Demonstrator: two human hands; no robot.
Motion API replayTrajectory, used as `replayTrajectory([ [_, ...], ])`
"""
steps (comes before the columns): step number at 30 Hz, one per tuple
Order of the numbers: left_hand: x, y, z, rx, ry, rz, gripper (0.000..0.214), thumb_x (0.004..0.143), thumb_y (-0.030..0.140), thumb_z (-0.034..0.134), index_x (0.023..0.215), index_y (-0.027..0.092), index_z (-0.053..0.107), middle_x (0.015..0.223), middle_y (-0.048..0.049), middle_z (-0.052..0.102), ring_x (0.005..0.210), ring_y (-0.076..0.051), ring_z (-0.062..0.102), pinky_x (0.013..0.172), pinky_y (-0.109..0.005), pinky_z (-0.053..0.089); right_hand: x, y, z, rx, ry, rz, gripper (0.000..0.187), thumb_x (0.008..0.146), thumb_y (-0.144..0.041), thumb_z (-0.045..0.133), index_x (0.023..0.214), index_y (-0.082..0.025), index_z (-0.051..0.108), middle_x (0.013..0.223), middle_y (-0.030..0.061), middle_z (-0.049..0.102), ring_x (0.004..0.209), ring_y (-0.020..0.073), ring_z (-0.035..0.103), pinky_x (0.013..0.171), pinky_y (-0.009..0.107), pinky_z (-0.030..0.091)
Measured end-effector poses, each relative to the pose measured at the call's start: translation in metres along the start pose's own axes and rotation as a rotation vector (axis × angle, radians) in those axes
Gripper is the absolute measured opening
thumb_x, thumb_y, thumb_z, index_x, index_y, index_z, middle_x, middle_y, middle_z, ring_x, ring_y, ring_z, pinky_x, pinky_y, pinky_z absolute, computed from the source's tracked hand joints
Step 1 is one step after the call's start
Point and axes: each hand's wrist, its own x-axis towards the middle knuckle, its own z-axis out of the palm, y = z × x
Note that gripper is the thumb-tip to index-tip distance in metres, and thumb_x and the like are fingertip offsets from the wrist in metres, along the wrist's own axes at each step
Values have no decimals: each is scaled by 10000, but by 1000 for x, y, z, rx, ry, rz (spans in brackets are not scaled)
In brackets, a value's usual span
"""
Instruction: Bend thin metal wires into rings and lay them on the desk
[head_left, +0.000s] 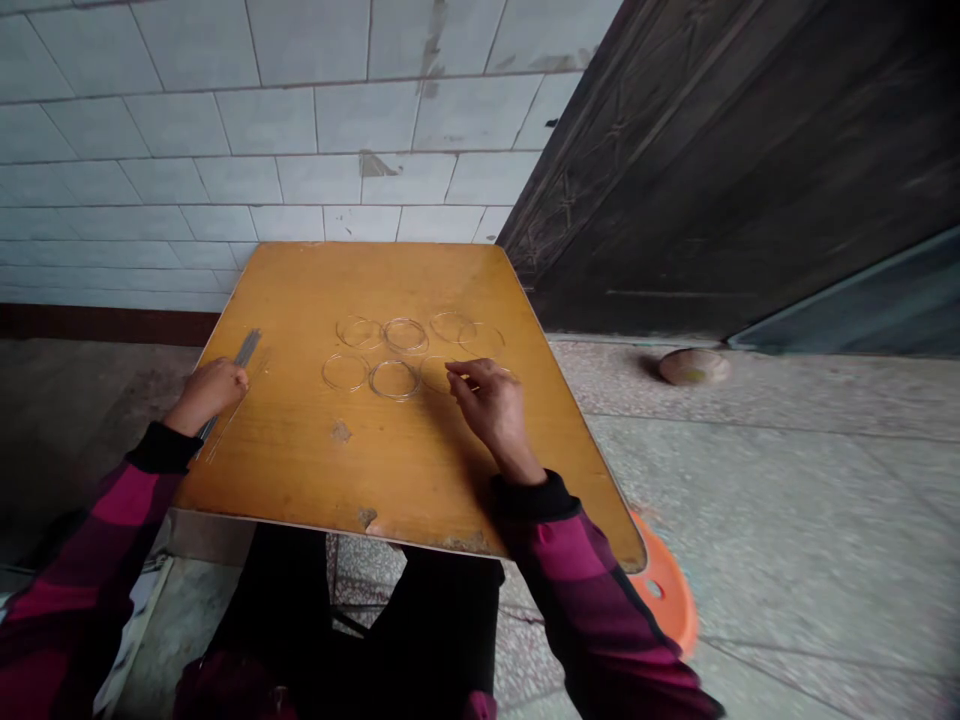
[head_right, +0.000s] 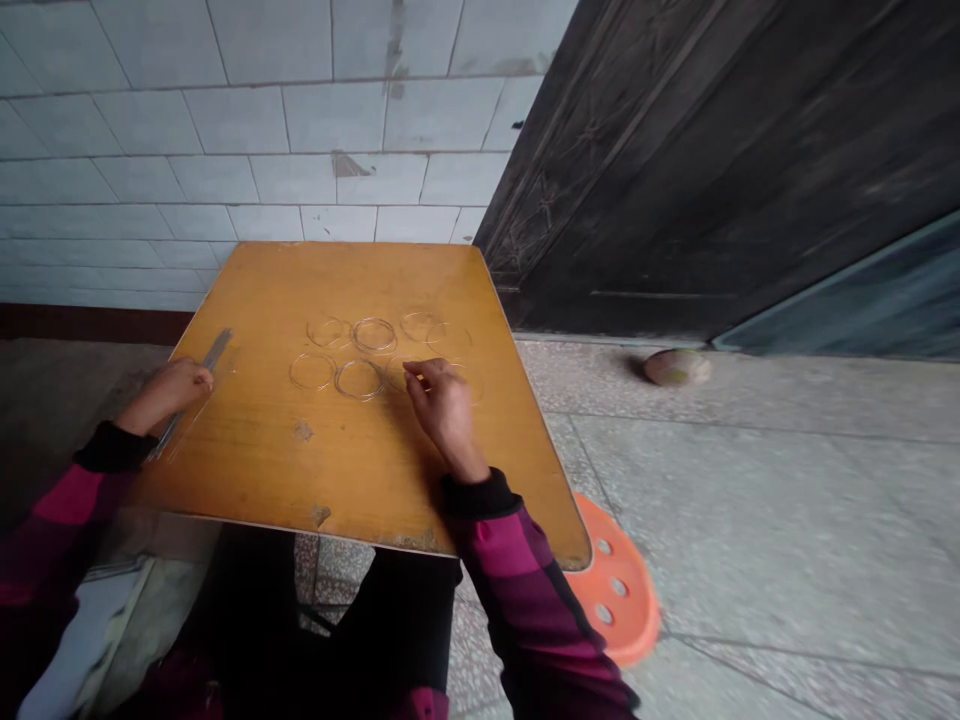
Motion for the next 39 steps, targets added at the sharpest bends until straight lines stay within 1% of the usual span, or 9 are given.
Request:
replayTrajectory([
  [9, 19, 29, 5, 293, -75, -172, 261, 733, 197, 614, 957, 112, 717, 1015, -230, 674, 1008, -361, 630, 830, -426, 446, -1, -1, 0, -26, -31, -38, 241, 875, -278, 514, 911, -158, 721, 816, 87, 674, 634, 173, 613, 643, 321, 501],
  [12, 20, 28, 4, 322, -93, -170, 250, 708, 198, 608, 918, 121, 718, 971, -220, 684, 972, -347, 636, 785, -396, 449, -1, -1, 0, -21, -30, -45, 239, 877, -281, 518, 915, -158, 719, 831, 87, 673, 631, 166, 609, 649, 317, 500],
  [15, 16, 24, -1, 261, -116, -127, 144, 675, 208, 590, 745, 147, 700, 811, -151, 692, 824, -285, 645, 676, -327, 418, -1, -1, 0, -11, -36, -44, 243, 875, -284, 519, 913, -152, 720, 832, 87, 667, 622, 161, 605, 650, 316, 501],
  [19, 6, 15, -13, -6, -1, 8, 97, 649, 202, 561, 591, 174, 634, 639, -44, 641, 646, -177, 571, 582, -267, 343, 0, -1, -1, 1, -74, -45, 245, 875, -285, 510, 927, -164, 717, 879, 92, 672, 655, 164, 619, 651, 309, 504],
  [23, -5, 22, -19, -563, 9, 36, 91, 652, 200, 571, 635, 166, 653, 562, -15, 594, 535, -128, 498, 517, -247, 322, 0, -2, 0, 11, -79, -45, 236, 886, -289, 507, 933, -173, 708, 898, 90, 675, 698, 172, 634, 665, 313, 513],
  [27, -13, 61, -5, -1197, -128, 86, 85, 661, 223, 642, 650, 147, 608, 662, -37, 650, 526, -94, 523, 506, -221, 367, -6, -15, 2, 85, -43, -120, 222, 926, -298, 504, 983, -193, 691, 910, 87, 678, 810, 194, 657, 725, 332, 533],
  [31, -13, 117, 27, -1616, -294, 149, 160, 639, 178, 705, 695, 143, 559, 696, -27, 661, 578, -88, 576, 541, -197, 439, -19, -35, 8, 211, -85, -364, 245, 948, -239, 519, 1171, -221, 619, 950, 85, 689, 880, 191, 668, 763, 336, 563],
  [35, -12, 158, 52, -1801, -452, 177, 214, 640, 118, 729, 759, 144, 553, 704, -7, 660, 574, -71, 588, 547, -173, 469, -29, -47, 9, 294, -123, -501, 314, 952, -176, 534, 1261, -222, 565, 942, 69, 708, 848, 157, 687, 741, 294, 588],
  [39, -11, 169, 65, -1871, -548, 177, 217, 670, 97, 739, 804, 136, 573, 724, -7, 663, 582, -60, 595, 549, -151, 479, -31, -49, 0, 350, -139, -569, 249, 948, -130, 529, 1159, -204, 639, 1002, 87, 713, 946, 156, 692, 777, 286, 598],
])
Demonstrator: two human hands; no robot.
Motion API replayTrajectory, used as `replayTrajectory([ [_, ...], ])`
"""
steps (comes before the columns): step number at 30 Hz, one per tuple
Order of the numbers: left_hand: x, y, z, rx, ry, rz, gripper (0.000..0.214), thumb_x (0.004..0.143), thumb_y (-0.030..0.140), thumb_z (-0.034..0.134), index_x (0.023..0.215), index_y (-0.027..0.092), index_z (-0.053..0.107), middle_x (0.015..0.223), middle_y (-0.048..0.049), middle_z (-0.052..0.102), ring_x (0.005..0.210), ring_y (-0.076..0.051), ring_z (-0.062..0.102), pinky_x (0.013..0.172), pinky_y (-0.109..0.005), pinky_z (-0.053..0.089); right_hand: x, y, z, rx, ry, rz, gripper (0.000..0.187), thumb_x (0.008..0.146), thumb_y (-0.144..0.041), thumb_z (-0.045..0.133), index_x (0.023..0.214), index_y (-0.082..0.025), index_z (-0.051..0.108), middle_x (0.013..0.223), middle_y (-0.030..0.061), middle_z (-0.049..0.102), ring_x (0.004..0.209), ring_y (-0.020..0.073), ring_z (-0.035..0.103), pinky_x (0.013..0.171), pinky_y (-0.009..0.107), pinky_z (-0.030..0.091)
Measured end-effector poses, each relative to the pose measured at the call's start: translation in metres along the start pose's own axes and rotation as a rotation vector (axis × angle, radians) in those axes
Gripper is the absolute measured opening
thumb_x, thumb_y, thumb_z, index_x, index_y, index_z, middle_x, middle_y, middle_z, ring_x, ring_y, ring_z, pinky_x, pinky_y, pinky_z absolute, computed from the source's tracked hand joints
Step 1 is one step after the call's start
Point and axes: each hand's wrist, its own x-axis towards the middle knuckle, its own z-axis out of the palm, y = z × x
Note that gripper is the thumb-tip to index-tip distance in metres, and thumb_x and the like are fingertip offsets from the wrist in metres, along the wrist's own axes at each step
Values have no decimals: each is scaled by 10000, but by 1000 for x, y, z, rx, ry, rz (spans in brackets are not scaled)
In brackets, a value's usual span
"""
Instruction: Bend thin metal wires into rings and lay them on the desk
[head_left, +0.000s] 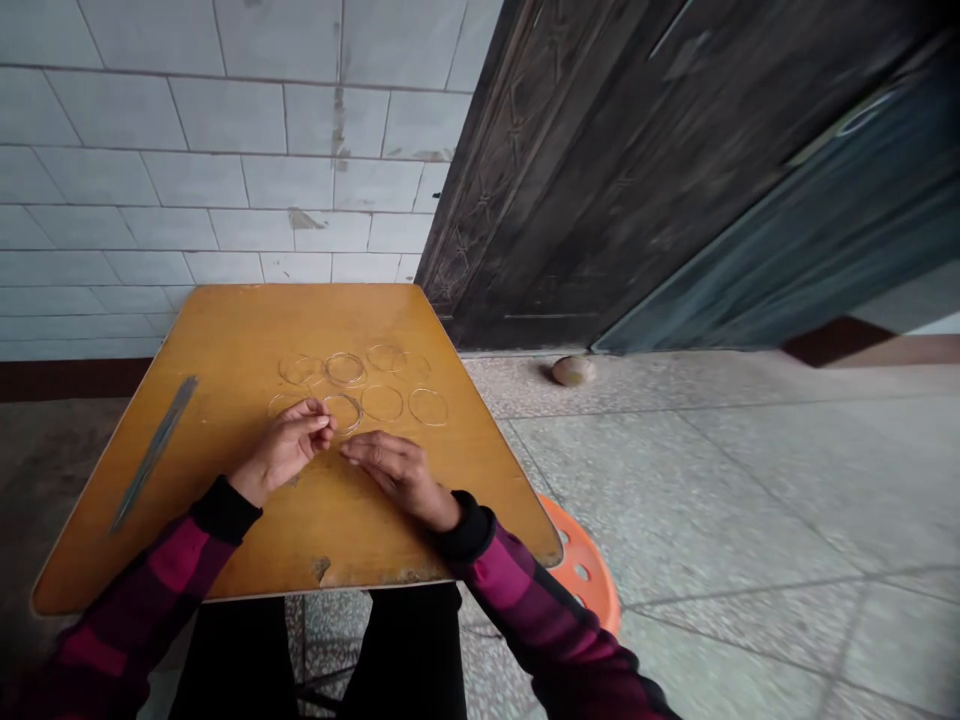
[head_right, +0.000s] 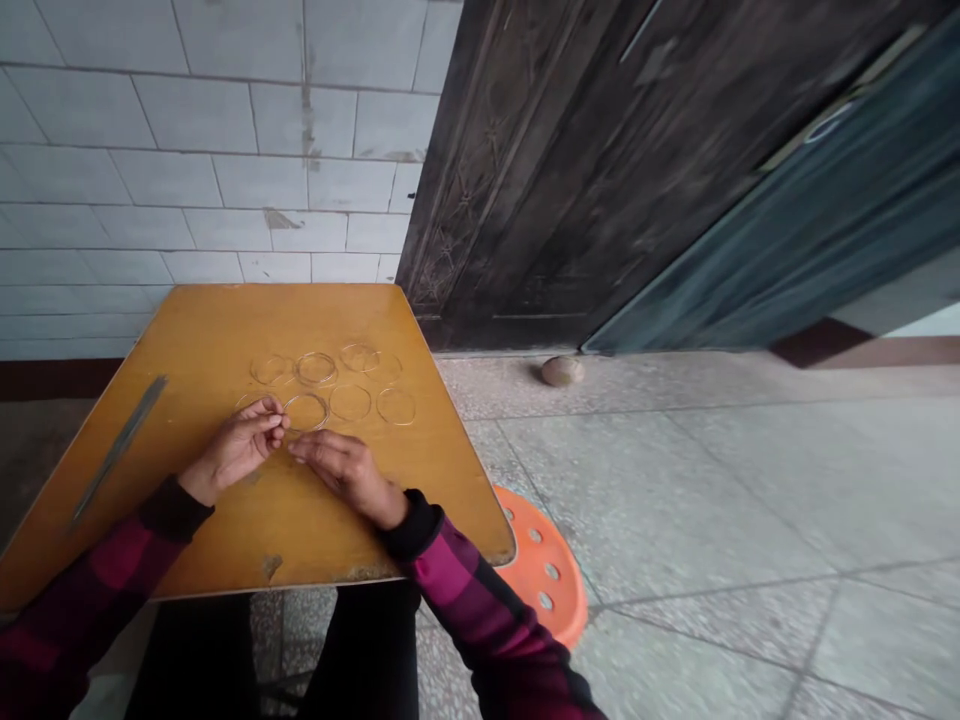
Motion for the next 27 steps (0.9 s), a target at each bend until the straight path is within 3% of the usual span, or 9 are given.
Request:
replayTrajectory([
  [4, 0, -5, -7, -58, 12, -32, 213, 679, 90, 752, 818, 125, 594, 719, -5, 660, 573, -55, 598, 540, -138, 486, 1, -2, -6, -50, -99, -32, 288, 972, -161, 490, 1219, -216, 628, 1107, 99, 697, 1042, 173, 672, 833, 322, 595],
  [9, -2, -12, -13, -120, 19, -99, 159, 734, 119, 735, 812, 131, 596, 725, 0, 651, 579, -52, 599, 535, -135, 487, 4, -6, -6, -24, -98, -57, 301, 955, -156, 528, 1230, -233, 623, 1123, 95, 701, 1062, 190, 659, 848, 357, 585],
  [13, -2, -9, -15, -198, 66, -48, 132, 775, 185, 725, 815, 152, 603, 754, 3, 655, 658, -85, 633, 605, -193, 531, 7, -15, -3, 25, -153, -91, 261, 923, -205, 600, 1180, -234, 637, 1123, 86, 717, 1167, 219, 621, 904, 413, 565],
  [18, -2, 2, -18, -335, 121, -34, 66, 846, 176, 652, 795, 168, 610, 700, 29, 613, 614, -57, 595, 606, -175, 523, 8, -22, -4, 269, -240, 8, 274, 928, -297, 594, 1179, -195, 638, 1152, 118, 706, 1217, 228, 592, 970, 442, 529],
  [21, -7, 5, -16, -317, 92, -15, 91, 865, 219, 635, 784, 183, 615, 652, 38, 564, 570, -56, 540, 567, -171, 498, 6, -21, -4, 557, -151, 196, 227, 947, -378, 553, 1062, -229, 681, 1092, 94, 722, 1126, 227, 648, 943, 455, 536],
  [24, -14, 3, -11, -268, 38, -10, 126, 843, 273, 662, 761, 191, 612, 631, 37, 537, 557, -68, 510, 571, -202, 500, 4, -16, -1, 782, 84, 400, 285, 895, -519, 584, 854, -250, 667, 848, 42, 727, 891, 213, 705, 849, 445, 566],
  [27, -19, -1, -7, -251, -44, -53, 157, 813, 319, 689, 744, 199, 614, 593, 36, 516, 538, -84, 498, 561, -235, 499, 6, -12, 4, 935, 270, 577, 412, 811, -641, 615, 704, -248, 554, 616, -20, 597, 656, 173, 648, 698, 381, 585],
])
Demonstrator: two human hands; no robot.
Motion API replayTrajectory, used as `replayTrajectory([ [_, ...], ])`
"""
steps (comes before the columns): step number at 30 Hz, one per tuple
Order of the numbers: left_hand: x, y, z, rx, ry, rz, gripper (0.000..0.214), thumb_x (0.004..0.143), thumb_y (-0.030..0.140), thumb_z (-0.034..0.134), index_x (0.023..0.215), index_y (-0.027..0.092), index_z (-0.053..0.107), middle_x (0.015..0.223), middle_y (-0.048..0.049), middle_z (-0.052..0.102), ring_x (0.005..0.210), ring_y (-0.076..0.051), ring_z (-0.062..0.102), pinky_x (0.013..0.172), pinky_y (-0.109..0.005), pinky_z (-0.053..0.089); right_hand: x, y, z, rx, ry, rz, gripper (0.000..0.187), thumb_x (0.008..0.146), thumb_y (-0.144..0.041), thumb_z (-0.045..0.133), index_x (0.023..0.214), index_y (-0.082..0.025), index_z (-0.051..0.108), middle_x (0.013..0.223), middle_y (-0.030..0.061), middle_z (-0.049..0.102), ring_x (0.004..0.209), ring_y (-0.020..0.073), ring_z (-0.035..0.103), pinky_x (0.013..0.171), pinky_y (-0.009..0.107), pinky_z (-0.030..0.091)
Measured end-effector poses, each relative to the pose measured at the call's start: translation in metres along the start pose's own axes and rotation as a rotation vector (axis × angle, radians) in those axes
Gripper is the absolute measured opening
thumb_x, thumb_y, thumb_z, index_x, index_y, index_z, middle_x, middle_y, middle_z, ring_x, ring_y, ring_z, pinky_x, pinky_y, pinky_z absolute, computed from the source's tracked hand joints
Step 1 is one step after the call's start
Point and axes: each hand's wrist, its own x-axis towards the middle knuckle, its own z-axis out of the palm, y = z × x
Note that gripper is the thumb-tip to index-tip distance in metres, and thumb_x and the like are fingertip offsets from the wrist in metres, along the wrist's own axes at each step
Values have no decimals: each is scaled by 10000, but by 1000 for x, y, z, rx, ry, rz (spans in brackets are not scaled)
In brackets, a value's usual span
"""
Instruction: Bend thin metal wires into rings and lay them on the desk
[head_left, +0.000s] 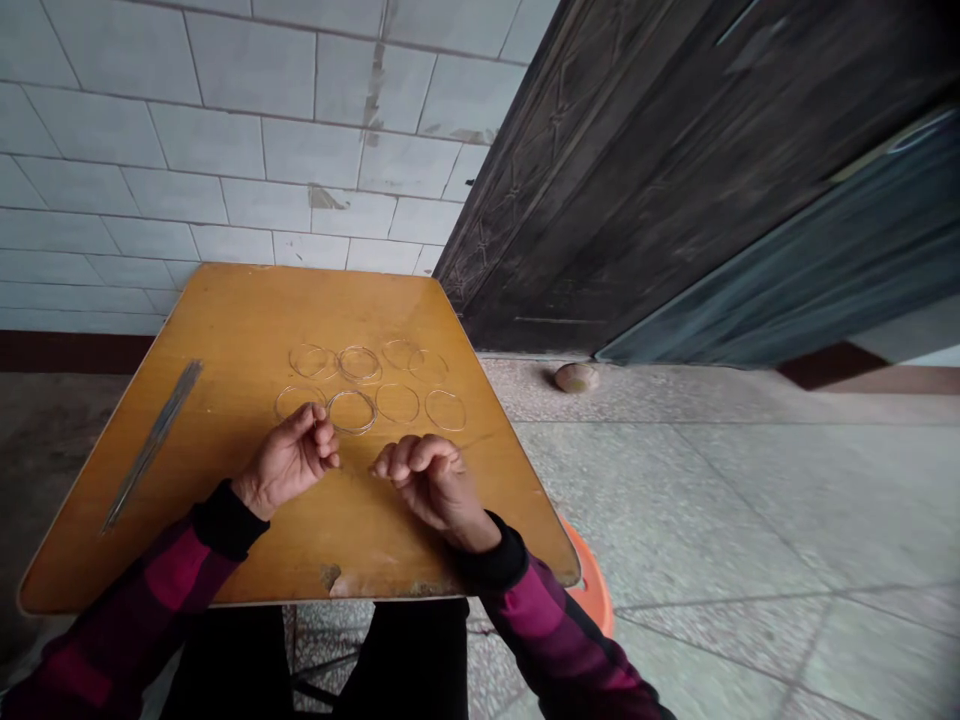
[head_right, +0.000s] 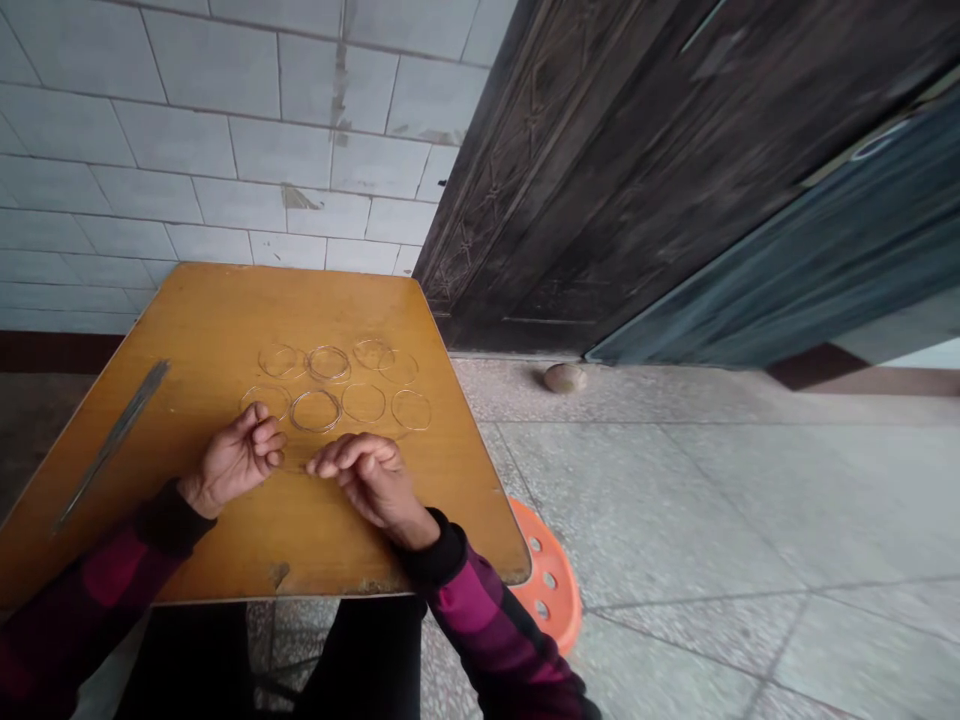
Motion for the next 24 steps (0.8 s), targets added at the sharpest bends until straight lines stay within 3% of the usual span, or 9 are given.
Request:
replayTrajectory([
  [6, -3, -12, 2, -25, -165, -82, 216, 709, 382, 784, 737, 207, 662, 494, 46, 469, 500, -100, 478, 564, -263, 492, 9, 1, 3, 236, 42, 180, 529, 828, -721, 508, 643, -237, 397, 534, -70, 331, 492, 111, 417, 524, 259, 520],
  [13, -1, -14, 3, -9, -153, -68, 203, 681, 324, 811, 720, 195, 659, 531, 41, 498, 522, -89, 472, 534, -233, 436, 10, -1, -3, 439, -47, 319, 460, 822, -571, 636, 615, -217, 427, 526, -80, 301, 427, 80, 286, 428, 192, 380],
  [18, 0, -15, 0, 66, -194, -73, 228, 751, 379, 753, 698, 177, 661, 443, 53, 431, 434, -71, 396, 456, -206, 343, 8, 1, -3, 445, -136, 476, 378, 797, -481, 710, 615, -187, 557, 482, -72, 432, 428, 65, 356, 445, 193, 359],
  [24, -1, -11, 0, 211, -203, -100, 343, 717, 443, 762, 593, 153, 627, 395, 42, 438, 398, -75, 396, 437, -214, 325, 7, 2, -6, 383, -97, 574, 321, 795, -416, 717, 638, -152, 623, 459, -56, 521, 426, 65, 447, 485, 211, 425],
])
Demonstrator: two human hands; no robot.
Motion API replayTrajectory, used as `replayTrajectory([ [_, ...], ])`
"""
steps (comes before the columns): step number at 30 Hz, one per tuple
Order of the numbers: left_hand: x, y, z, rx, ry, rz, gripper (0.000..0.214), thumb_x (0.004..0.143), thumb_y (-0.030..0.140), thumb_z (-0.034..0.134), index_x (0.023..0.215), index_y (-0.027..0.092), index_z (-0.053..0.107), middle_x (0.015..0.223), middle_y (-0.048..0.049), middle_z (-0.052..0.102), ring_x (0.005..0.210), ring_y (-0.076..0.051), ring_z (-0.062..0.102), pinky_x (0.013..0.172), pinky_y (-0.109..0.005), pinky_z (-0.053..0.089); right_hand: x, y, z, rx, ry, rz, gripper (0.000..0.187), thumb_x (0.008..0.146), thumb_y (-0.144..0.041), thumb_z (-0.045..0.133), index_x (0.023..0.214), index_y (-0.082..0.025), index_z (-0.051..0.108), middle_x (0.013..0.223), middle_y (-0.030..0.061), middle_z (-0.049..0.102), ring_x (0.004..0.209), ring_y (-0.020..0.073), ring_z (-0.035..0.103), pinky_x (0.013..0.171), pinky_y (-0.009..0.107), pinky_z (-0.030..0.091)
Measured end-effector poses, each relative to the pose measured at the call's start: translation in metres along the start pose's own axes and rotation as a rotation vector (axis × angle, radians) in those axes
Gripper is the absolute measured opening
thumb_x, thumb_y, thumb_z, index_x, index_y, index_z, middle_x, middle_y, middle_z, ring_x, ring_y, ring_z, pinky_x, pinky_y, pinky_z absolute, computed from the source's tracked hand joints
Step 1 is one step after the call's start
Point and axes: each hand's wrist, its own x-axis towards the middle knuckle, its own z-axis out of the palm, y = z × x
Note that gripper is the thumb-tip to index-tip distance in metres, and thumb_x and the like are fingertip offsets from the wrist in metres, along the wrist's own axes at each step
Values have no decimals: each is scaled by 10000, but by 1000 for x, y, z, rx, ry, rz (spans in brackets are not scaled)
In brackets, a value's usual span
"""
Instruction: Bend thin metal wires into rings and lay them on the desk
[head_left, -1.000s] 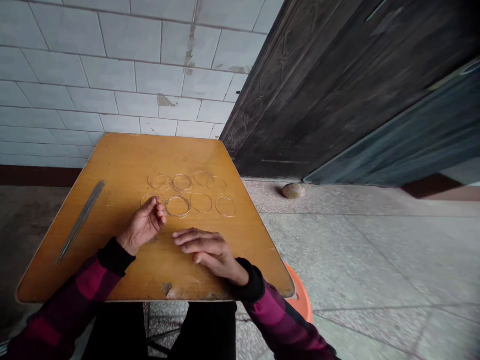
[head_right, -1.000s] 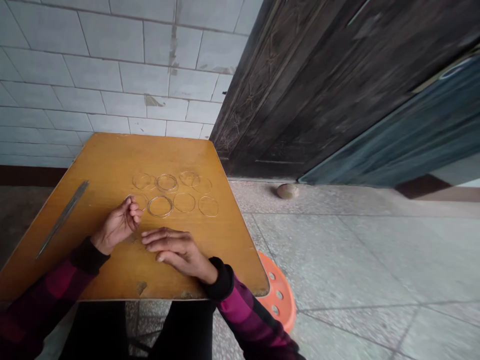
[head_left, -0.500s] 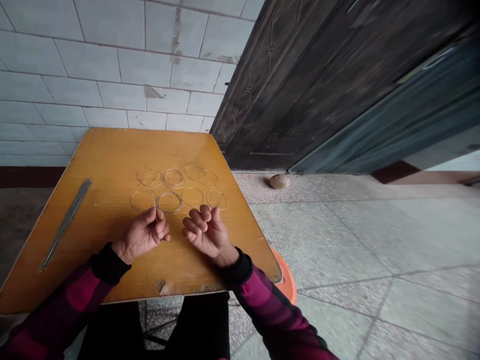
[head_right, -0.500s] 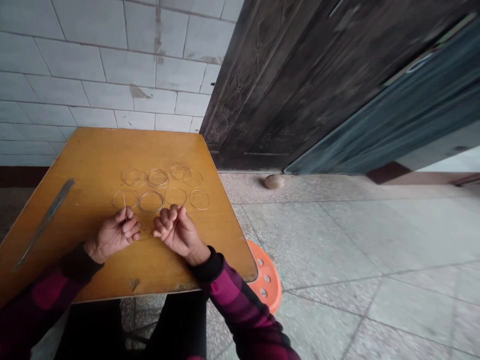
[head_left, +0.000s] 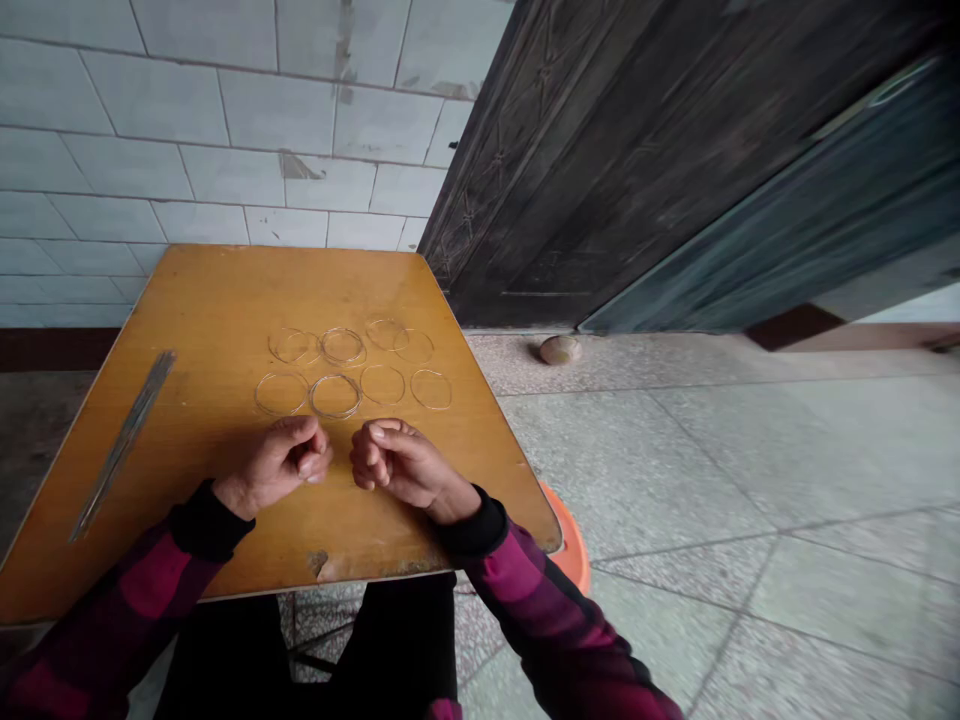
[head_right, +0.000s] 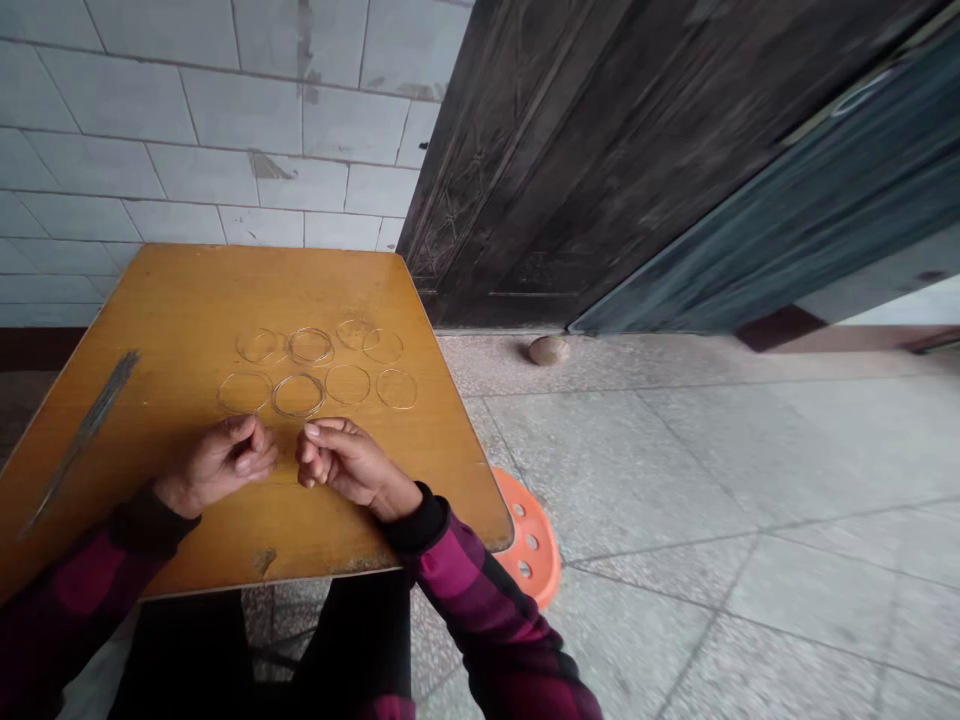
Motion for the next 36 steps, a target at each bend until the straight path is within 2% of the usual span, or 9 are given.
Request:
replayTrajectory([
  [5, -3, 3, 0, 118, 12, -44, 347, 738, 449, 735, 609, 146, 626, 377, 56, 427, 370, -69, 381, 433, -212, 325, 0, 0, -1, -21, 9, 20, 178, 784, -303, 716, 738, -136, 675, 415, -75, 512, 373, 46, 409, 466, 193, 434],
  [9, -6, 4, 4, 180, -18, -61, 262, 762, 393, 719, 718, 142, 661, 396, 61, 451, 368, -66, 371, 432, -210, 329, -1, 0, -2, -56, -8, 86, 202, 793, -311, 710, 699, -136, 669, 406, -77, 516, 342, 29, 386, 450, 172, 440],
  [15, -6, 5, 3, 206, 34, -49, 310, 739, 402, 733, 650, 131, 613, 457, 16, 535, 428, -80, 456, 470, -216, 335, -2, -2, -1, -105, 13, 108, 290, 778, -321, 716, 586, -136, 604, 363, -89, 462, 312, 18, 348, 409, 150, 406],
  [22, -7, 5, -1, 265, -35, -210, 298, 757, 419, 691, 684, 135, 638, 452, 8, 551, 408, -90, 469, 474, -226, 344, -2, 0, -1, -175, 44, 169, 235, 732, -239, 675, 535, -138, 597, 347, -88, 465, 284, 10, 324, 378, 139, 379],
  [30, -6, 4, -8, 255, -101, -400, 239, 732, 360, 668, 733, 123, 699, 410, 14, 542, 365, -83, 452, 540, -264, 453, -2, -1, 0, -311, 34, 235, 190, 717, -243, 659, 562, -144, 610, 413, -88, 518, 307, 4, 374, 363, 122, 345],
  [36, -5, 5, -11, 197, -87, -476, 170, 700, 278, 684, 726, 111, 707, 433, 16, 536, 391, -72, 449, 553, -258, 475, -1, 0, -1, -355, 55, 218, 149, 732, -238, 650, 625, -135, 640, 502, -54, 599, 367, 18, 499, 346, 108, 319],
])
